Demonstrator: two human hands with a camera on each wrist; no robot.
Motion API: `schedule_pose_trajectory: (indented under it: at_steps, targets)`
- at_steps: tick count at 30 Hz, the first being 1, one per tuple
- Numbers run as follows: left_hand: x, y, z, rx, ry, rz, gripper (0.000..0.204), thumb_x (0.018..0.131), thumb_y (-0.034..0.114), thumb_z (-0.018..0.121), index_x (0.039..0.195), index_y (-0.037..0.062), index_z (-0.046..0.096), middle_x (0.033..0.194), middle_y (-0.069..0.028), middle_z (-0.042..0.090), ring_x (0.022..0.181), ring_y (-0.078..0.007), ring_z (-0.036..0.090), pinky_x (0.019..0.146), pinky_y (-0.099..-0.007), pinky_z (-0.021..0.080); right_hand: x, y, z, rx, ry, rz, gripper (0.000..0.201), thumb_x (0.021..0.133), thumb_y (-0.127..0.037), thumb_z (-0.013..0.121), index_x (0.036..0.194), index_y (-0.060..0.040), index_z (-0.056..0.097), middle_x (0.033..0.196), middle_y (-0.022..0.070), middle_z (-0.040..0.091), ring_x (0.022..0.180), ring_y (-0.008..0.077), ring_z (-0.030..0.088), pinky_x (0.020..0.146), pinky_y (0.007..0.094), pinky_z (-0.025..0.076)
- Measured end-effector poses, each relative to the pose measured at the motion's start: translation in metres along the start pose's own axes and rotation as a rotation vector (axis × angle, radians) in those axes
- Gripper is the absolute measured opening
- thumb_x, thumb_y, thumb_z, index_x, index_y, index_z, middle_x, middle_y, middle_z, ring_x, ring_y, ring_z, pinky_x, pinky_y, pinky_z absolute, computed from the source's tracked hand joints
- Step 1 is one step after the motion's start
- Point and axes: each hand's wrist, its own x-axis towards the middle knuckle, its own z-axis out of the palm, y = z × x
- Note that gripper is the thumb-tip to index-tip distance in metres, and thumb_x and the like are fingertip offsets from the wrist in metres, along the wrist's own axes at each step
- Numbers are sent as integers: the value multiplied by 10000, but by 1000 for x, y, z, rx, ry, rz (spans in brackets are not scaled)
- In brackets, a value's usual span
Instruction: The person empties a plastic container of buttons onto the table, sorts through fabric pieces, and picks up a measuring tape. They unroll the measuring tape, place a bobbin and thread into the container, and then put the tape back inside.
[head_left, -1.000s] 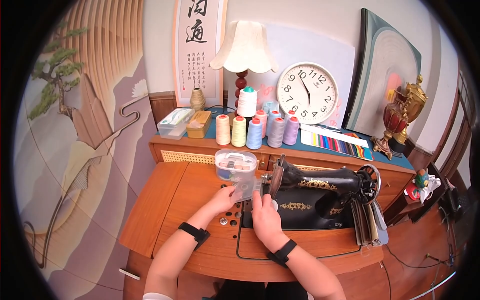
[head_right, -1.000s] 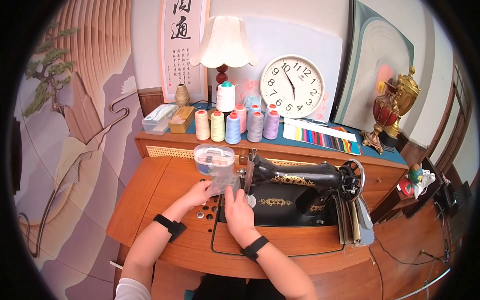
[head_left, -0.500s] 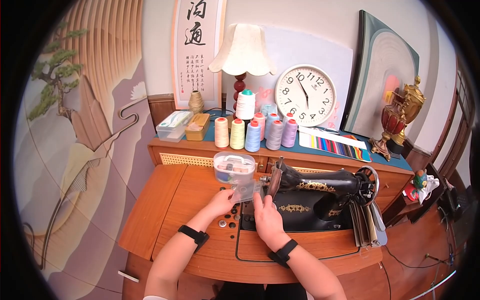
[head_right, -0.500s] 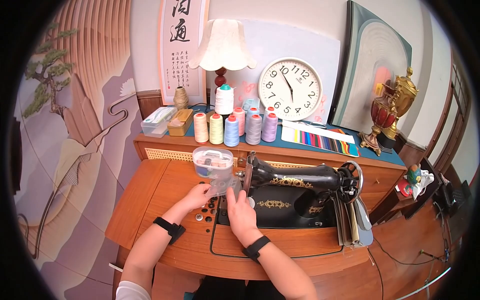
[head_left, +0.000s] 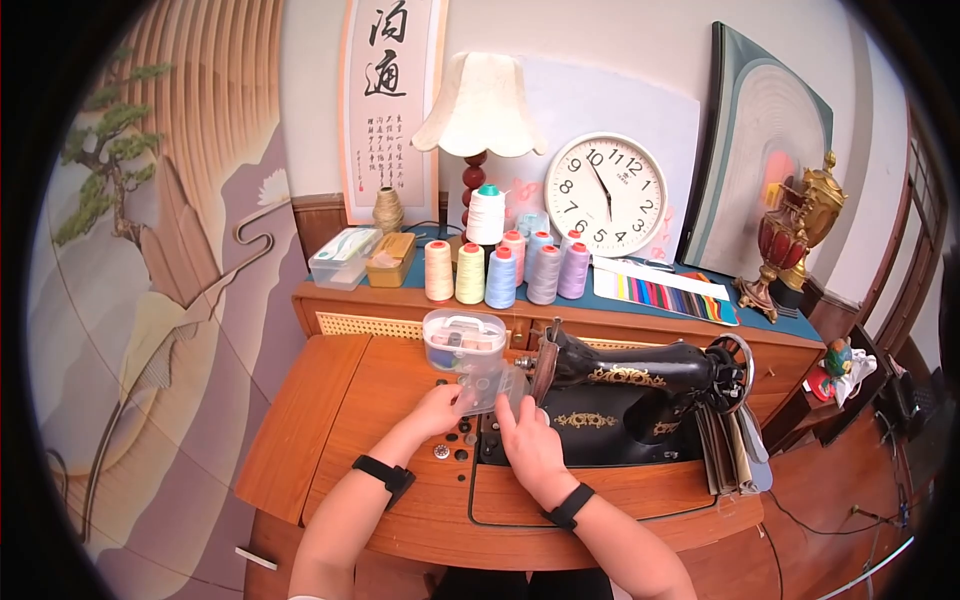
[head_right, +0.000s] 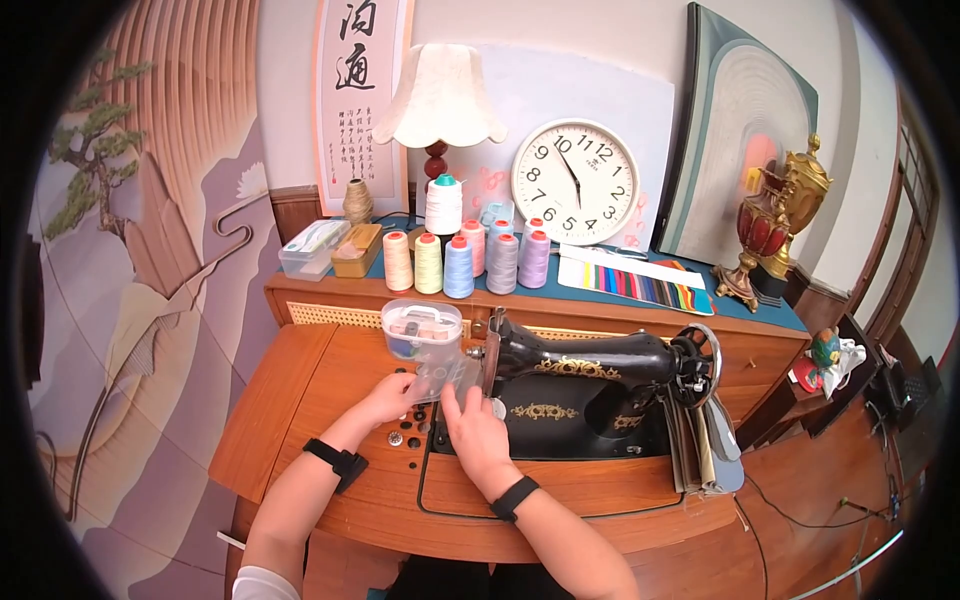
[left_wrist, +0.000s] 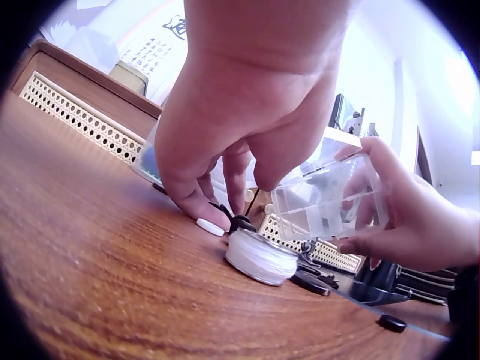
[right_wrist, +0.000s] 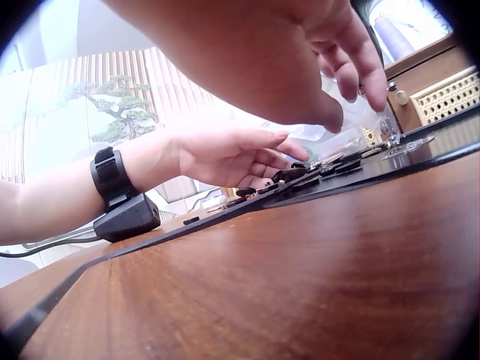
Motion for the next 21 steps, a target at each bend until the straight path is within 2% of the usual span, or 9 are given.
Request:
schedule_pose_trajectory:
  at_steps: [5,8,9,12,15,17,18,20,21]
  targets:
    - [1,-5,0,-105,-46,-43,331,933,300,567,962,-21,644,727,-88,629,614,-163,562,587,-327,461,-1,1,-3,-17,3,-4,525,786,-40,588,1281,-98,424,998,141,458,862,260,606,576,297,564]
    - [0,-6,3,-94,-10,42,297,930,269,576,982,-16,641,728,-77,634,614,-135,564,546,-305,452,-1,4,-6,76,13,3,533,786,-10,582,1283,-100,411,982,147,451,845,279,609,604,317,564]
    - [1,-6,3,-93,-10,42,297,930,269,576,982,-16,641,728,-77,634,614,-135,564,546,-305,452,-1,5,-5,205,32,30,547,785,0,592,1288,-83,394,995,156,453,845,304,607,627,344,559]
    - [1,-8,4,-202,-55,-61,285,924,259,586,995,-11,647,796,-94,662,662,-135,589,575,-295,475,-1,2,-16,458,73,109,574,776,2,622,1287,-42,364,1032,178,457,862,354,599,669,403,541]
    - [0,-10,7,-192,-10,-20,277,906,236,607,1001,-19,654,876,-115,682,738,-176,625,655,-321,506,0,3,-15,634,161,156,604,756,-20,663,1271,-4,347,1095,205,461,892,389,590,704,440,526]
    - [4,-17,9,-95,-61,142,212,908,142,596,1040,-19,633,932,-64,680,829,-130,617,710,-278,497,1,5,-12,686,228,151,621,744,-35,684,1261,11,344,1134,221,462,904,400,588,719,444,523]
    - [5,-20,11,-95,-60,143,212,908,142,596,1040,-19,633,932,-64,680,829,-130,617,710,-278,497,1,5,-11,706,318,121,620,748,-44,692,1257,6,343,1138,223,478,909,389,595,747,427,521]
    - [5,-18,10,-39,-24,138,268,865,211,646,1017,-8,665,912,-162,682,871,-244,653,757,-347,510,3,5,-10,725,408,88,619,751,-54,699,1254,1,343,1141,224,494,914,379,603,774,410,519]
    - [5,-17,9,-38,-22,138,268,865,211,646,1017,-8,665,912,-162,682,871,-244,653,757,-347,510,3,6,-10,880,393,144,626,754,-60,717,1251,-11,340,1127,181,516,931,323,604,796,376,511]
